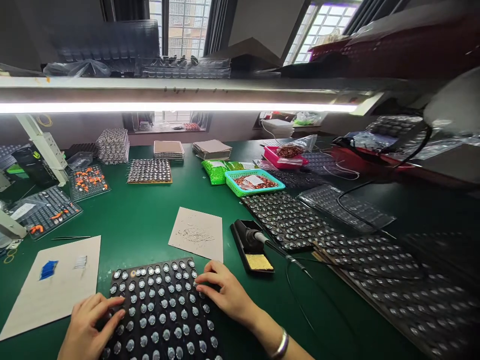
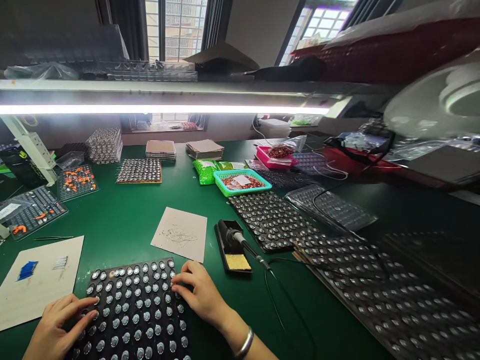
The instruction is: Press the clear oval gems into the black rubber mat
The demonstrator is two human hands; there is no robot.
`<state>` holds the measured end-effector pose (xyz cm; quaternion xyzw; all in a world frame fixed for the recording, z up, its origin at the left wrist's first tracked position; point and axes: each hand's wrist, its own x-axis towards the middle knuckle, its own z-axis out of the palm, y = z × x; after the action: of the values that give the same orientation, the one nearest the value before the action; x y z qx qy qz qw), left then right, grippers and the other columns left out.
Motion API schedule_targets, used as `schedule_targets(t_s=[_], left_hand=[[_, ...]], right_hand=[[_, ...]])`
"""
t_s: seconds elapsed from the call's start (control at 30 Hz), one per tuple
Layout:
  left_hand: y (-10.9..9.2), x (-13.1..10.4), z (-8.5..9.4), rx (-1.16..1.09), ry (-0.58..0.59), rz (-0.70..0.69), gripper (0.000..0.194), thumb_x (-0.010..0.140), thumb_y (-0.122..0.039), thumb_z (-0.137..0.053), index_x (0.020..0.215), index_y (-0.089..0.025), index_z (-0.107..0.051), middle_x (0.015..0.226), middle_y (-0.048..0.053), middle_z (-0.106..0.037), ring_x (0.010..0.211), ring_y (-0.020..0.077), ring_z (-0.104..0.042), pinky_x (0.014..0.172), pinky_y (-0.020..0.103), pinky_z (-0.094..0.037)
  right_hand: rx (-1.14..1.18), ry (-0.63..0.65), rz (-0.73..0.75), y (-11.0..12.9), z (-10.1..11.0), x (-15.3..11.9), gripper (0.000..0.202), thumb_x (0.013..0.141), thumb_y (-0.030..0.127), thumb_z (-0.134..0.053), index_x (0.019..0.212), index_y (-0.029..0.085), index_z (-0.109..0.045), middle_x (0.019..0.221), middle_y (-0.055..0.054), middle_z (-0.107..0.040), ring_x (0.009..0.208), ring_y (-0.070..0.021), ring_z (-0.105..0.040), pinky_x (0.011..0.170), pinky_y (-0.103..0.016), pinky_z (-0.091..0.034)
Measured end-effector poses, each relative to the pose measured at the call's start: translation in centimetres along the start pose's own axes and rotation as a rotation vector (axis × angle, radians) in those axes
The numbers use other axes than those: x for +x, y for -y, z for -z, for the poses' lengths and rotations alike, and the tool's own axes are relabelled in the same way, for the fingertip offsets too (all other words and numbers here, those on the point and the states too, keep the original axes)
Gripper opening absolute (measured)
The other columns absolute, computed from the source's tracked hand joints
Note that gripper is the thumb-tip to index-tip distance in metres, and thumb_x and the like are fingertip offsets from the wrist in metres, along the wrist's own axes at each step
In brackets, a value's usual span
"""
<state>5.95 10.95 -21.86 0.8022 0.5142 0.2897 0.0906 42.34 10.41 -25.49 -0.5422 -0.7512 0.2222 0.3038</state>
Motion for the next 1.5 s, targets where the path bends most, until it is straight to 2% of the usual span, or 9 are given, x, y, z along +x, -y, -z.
schedule_targets(t_s=[0.13,0.37,0.6,0.73,0.83,1.03,1.3,1.5], left_hand=[[0.1,-0.5,0.3,0.018,-0.016,-0.018,0.032,0.086,-0.066,-0.062,0.1,-0.04,-0.075,0.071,-0.009,-0.068,0.07,0.0128,-0.068,0.073,0.026,-0.049],[-0.5,-0.7,0.4,0.044,-0.052,-0.093,0.031,0.089,-0.064,-0.06,0.1,-0.038,-0.073,0.068,-0.011,-0.066,0.067,0.0107,-0.067,0.072,0.024,-0.049],[-1.0,-1.0,1.1,0.107,-0.09,-0.139,0.032,0.09,-0.065,-0.057,0.101,-0.039,-0.073,0.073,-0.012,-0.07,0.068,0.0089,-0.07,0.069,0.022,-0.049],[-1.2,-1.1,1.4,0.131,-0.17,-0.152,0.034,0.092,-0.066,-0.054,0.099,-0.039,-0.072,0.077,-0.012,-0.072,0.072,0.0085,-0.071,0.069,0.02,-0.05],[-0.9,-1.4,1.4,0.12,-0.22,-0.149,0.033,0.093,-0.065,-0.054,0.1,-0.037,-0.071,0.082,-0.011,-0.073,0.074,0.0091,-0.071,0.071,0.021,-0.049],[1.1,-2.5,1.3,0.101,-0.177,-0.124,0.031,0.096,-0.056,-0.055,0.111,-0.032,-0.068,0.085,-0.006,-0.072,0.079,0.0137,-0.069,0.085,0.028,-0.042],[0.2,-2.2,1.4,0.081,-0.205,-0.163,0.029,0.097,-0.053,-0.055,0.107,-0.03,-0.069,0.079,-0.005,-0.069,0.073,0.0138,-0.065,0.083,0.03,-0.04],[1.0,-2.7,0.9,0.084,-0.159,-0.148,0.028,0.097,-0.049,-0.057,0.112,-0.028,-0.068,0.081,-0.004,-0.068,0.075,0.0149,-0.063,0.087,0.033,-0.039]], right_hand=[[0.005,0.035,0.01,-0.1,0.4,-0.9,0.007,0.091,0.023,-0.074,0.088,0.017,-0.071,0.094,-0.001,-0.063,0.092,-0.0196,-0.06,0.085,-0.039,-0.052],[-0.026,0.036,0.006,-0.2,-0.2,-1.1,0.015,0.094,0.028,-0.071,0.085,0.017,-0.068,0.093,-0.002,-0.064,0.091,-0.0196,-0.061,0.085,-0.04,-0.051],[0.013,0.038,0.013,0.0,0.2,-1.3,0.005,0.094,0.022,-0.07,0.092,0.017,-0.07,0.095,-0.001,-0.064,0.093,-0.0199,-0.061,0.086,-0.04,-0.051],[0.084,0.031,0.0,0.4,0.9,-1.6,0.004,0.094,0.016,-0.069,0.096,0.017,-0.072,0.095,-0.001,-0.062,0.093,-0.0191,-0.061,0.084,-0.038,-0.053],[0.119,0.074,-0.01,0.7,1.5,-2.0,0.003,0.09,0.014,-0.073,0.091,0.017,-0.073,0.095,-0.001,-0.061,0.091,-0.0186,-0.06,0.083,-0.037,-0.053],[0.119,0.164,-0.037,1.5,2.1,-2.5,0.006,0.085,0.015,-0.079,0.087,0.017,-0.073,0.093,0.0,-0.061,0.092,-0.0191,-0.059,0.085,-0.039,-0.051],[0.059,0.288,-0.083,2.6,2.7,-3.0,0.01,0.083,0.02,-0.083,0.084,0.017,-0.073,0.095,-0.001,-0.062,0.094,-0.0201,-0.059,0.087,-0.04,-0.051],[0.026,0.334,-0.076,2.6,2.8,-3.0,0.009,0.084,0.019,-0.082,0.088,0.017,-0.074,0.096,-0.001,-0.063,0.095,-0.0206,-0.059,0.088,-0.041,-0.05]])
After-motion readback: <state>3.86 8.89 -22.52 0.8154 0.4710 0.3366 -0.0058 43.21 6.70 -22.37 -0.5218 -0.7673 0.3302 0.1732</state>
